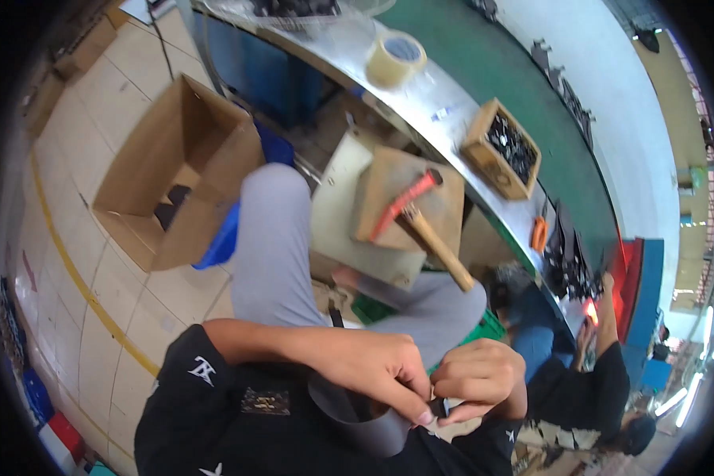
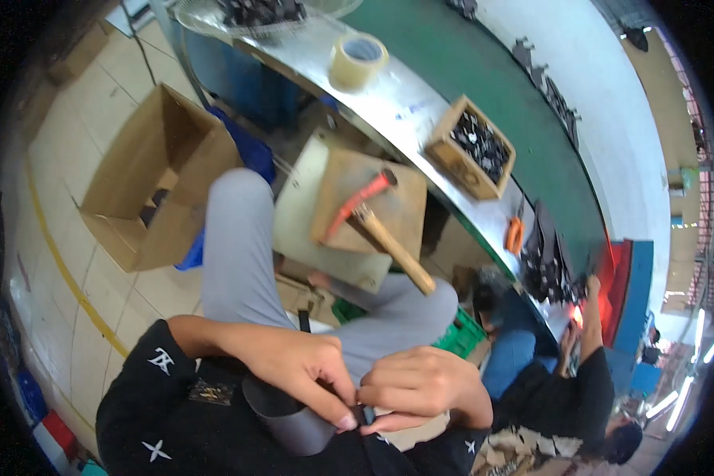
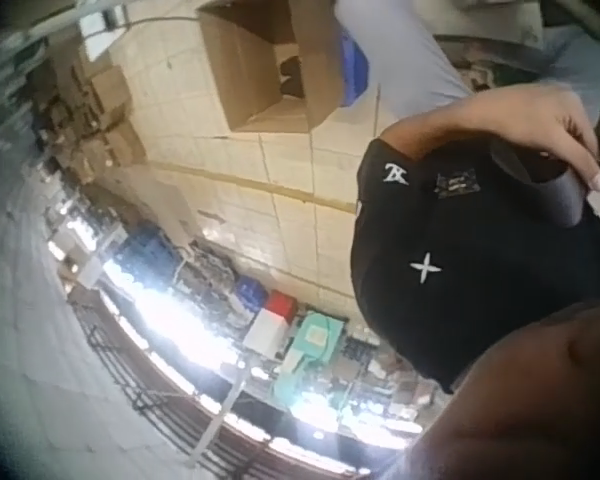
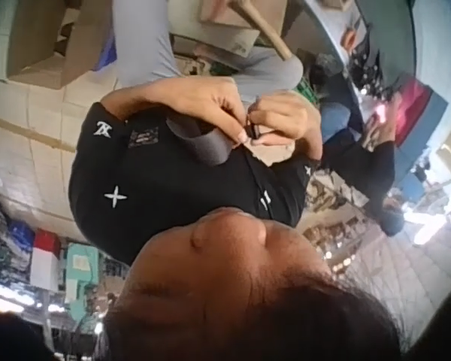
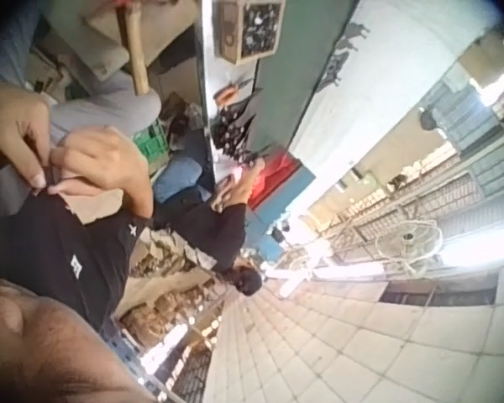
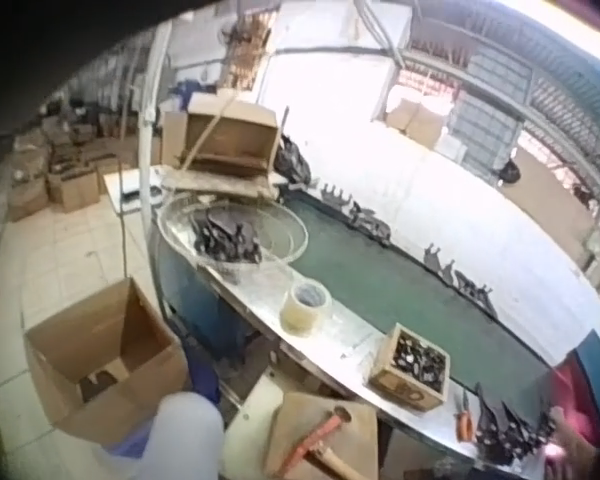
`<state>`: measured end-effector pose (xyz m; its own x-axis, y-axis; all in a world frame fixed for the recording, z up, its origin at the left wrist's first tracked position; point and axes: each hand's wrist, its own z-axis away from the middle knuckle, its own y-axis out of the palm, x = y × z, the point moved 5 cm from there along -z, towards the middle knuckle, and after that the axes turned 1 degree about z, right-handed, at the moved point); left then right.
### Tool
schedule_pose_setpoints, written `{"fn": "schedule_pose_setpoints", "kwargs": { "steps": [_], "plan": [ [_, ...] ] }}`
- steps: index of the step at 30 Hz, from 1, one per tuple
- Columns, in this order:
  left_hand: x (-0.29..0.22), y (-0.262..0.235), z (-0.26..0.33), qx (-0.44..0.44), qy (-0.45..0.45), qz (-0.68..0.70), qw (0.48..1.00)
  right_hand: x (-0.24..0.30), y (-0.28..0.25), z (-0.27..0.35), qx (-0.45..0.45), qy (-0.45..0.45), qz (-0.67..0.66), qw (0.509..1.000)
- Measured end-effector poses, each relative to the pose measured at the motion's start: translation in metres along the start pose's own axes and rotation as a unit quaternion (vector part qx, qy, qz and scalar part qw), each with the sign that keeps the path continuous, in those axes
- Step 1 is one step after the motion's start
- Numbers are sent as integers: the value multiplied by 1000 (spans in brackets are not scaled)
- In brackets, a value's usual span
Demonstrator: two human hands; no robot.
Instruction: Hammering and assembling shoe components at a manufacturing workstation.
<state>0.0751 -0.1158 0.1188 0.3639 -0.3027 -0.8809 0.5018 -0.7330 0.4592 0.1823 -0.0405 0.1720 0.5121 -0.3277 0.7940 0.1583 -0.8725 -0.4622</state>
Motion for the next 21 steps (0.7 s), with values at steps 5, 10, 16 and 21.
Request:
{"fn": "schedule_pose_setpoints", "kwargs": {
  "steps": [5,10,16,21],
  "plan": [
    [-70,-68,47,-473,153,-449,743,-20,-37,46,-219,260,336,879],
    [-214,-130,121,-747,295,-489,340,-29,-50,112,-392,343,335,785],
    [-232,-235,186,-808,-22,-560,181,-75,-35,200,-634,401,181,636],
    [-98,-251,116,-721,2,-512,467,-138,-13,245,-715,357,-73,596]
  ]
}}
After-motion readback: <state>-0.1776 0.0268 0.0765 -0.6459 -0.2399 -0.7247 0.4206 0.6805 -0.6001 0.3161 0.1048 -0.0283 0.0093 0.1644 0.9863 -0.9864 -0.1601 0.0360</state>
